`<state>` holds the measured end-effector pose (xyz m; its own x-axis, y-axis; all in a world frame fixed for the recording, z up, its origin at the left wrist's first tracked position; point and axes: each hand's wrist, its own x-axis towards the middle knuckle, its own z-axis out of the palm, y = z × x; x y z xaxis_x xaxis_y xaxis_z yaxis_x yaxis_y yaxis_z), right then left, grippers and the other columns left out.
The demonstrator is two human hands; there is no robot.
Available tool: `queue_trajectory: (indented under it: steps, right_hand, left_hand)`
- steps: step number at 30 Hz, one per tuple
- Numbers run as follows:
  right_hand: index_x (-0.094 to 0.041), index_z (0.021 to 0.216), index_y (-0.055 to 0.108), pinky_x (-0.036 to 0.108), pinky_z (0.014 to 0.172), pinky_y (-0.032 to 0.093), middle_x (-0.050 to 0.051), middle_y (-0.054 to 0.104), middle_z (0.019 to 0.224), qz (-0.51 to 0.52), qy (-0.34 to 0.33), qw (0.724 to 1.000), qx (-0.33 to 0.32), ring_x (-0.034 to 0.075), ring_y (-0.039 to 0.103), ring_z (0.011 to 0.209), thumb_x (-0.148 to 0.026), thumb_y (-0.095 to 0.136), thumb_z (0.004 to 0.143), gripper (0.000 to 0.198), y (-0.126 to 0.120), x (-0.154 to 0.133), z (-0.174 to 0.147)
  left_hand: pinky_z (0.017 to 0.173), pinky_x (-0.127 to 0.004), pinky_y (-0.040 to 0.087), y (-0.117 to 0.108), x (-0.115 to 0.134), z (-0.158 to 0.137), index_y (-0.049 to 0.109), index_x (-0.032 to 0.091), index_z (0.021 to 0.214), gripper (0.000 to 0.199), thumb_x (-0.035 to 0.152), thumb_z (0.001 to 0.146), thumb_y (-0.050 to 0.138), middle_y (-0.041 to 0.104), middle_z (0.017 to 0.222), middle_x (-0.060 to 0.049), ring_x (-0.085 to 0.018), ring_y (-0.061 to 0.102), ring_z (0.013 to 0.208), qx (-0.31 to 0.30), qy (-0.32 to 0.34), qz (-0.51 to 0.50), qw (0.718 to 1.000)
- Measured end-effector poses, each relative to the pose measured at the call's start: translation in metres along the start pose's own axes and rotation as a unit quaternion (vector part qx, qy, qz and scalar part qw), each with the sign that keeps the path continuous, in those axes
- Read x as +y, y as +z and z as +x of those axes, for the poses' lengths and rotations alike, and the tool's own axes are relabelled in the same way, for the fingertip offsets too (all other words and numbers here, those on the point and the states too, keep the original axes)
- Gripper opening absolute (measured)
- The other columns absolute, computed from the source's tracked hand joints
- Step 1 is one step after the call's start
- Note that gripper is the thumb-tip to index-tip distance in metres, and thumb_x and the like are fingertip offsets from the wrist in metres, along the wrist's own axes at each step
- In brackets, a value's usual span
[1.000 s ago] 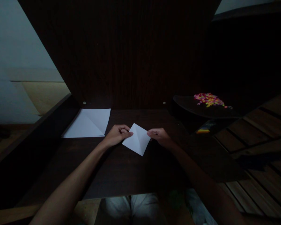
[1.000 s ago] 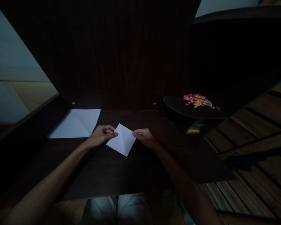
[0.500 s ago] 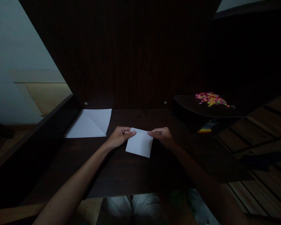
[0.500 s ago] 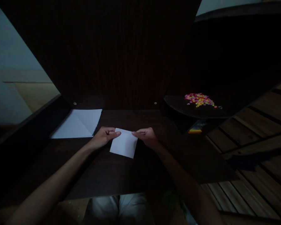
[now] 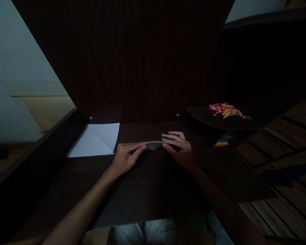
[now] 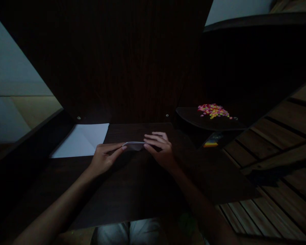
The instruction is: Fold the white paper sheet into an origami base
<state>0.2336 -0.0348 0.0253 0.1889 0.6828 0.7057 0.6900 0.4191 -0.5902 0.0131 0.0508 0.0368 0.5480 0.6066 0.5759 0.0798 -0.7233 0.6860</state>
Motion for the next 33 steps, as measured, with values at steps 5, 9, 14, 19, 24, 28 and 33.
queue_trajectory:
  steps: [5,9,14,19,24,28,33]
  right_hand:
    - [-0.031,0.1,0.075,0.05,0.094,0.047,0.003,0.07,0.118,-0.134,-0.111,0.984,0.035,0.026,0.055,0.114,-0.027,0.071,0.083,0.018,0.001,-0.018,-0.006]
    - [-0.029,0.099,0.075,0.043,0.087,0.05,0.004,0.074,0.109,-0.114,-0.166,0.979,0.024,0.024,0.058,0.107,-0.023,0.074,0.081,0.019,0.009,-0.023,-0.013]
    - [-0.031,0.097,0.075,0.039,0.083,0.051,0.0,0.077,0.095,-0.058,-0.195,0.979,0.019,0.02,0.064,0.093,-0.015,0.071,0.083,0.022,0.014,-0.022,-0.02]
    - [-0.031,0.098,0.076,0.035,0.073,0.052,-0.001,0.077,0.086,-0.023,-0.196,0.98,0.025,0.02,0.063,0.087,-0.014,0.068,0.084,0.024,0.017,-0.024,-0.021]
    - [-0.028,0.097,0.076,0.033,0.068,0.052,0.002,0.077,0.084,-0.024,-0.145,0.989,0.001,0.019,0.065,0.078,-0.021,0.07,0.084,0.016,0.014,-0.022,-0.016]
    - [-0.026,0.088,0.077,0.033,0.068,0.052,0.003,0.075,0.079,-0.029,-0.032,0.999,-0.008,0.018,0.065,0.071,-0.027,0.068,0.085,0.009,0.006,-0.009,-0.008]
    - [-0.021,0.074,0.074,0.029,0.06,0.05,0.002,0.069,0.07,0.04,0.046,0.997,-0.037,0.016,0.064,0.063,-0.029,0.068,0.083,0.013,0.003,0.002,-0.003]
  left_hand:
    - [0.09,-0.032,0.059,-0.003,0.003,-0.003,0.067,0.017,0.12,0.032,0.009,0.09,0.058,0.071,0.115,-0.009,-0.02,0.07,0.103,0.032,0.2,0.09,0.975]
    - [0.097,-0.036,0.055,-0.001,-0.004,-0.006,0.061,0.016,0.125,0.037,0.005,0.09,0.055,0.069,0.12,-0.012,-0.021,0.065,0.113,-0.006,0.241,0.124,0.963]
    - [0.101,-0.04,0.052,0.006,-0.007,-0.006,0.061,0.014,0.123,0.036,0.004,0.089,0.055,0.07,0.117,-0.013,-0.022,0.062,0.118,-0.032,0.255,0.127,0.958]
    - [0.097,-0.04,0.054,0.013,-0.004,-0.007,0.064,0.015,0.118,0.028,0.011,0.091,0.057,0.073,0.111,-0.011,-0.022,0.067,0.108,-0.038,0.252,0.113,0.96]
    - [0.082,-0.029,0.058,0.012,0.001,-0.009,0.071,0.015,0.106,0.02,0.016,0.093,0.056,0.076,0.101,-0.008,-0.019,0.073,0.092,-0.051,0.198,0.063,0.977]
    - [0.059,-0.022,0.054,0.003,0.007,-0.006,0.076,0.016,0.089,0.019,0.03,0.089,0.064,0.077,0.083,-0.004,-0.016,0.071,0.064,-0.024,0.008,0.03,0.999]
    - [0.051,-0.022,0.048,-0.001,0.005,0.0,0.074,0.014,0.085,0.032,0.044,0.085,0.065,0.073,0.073,-0.003,-0.017,0.067,0.062,-0.071,-0.19,-0.091,0.975]
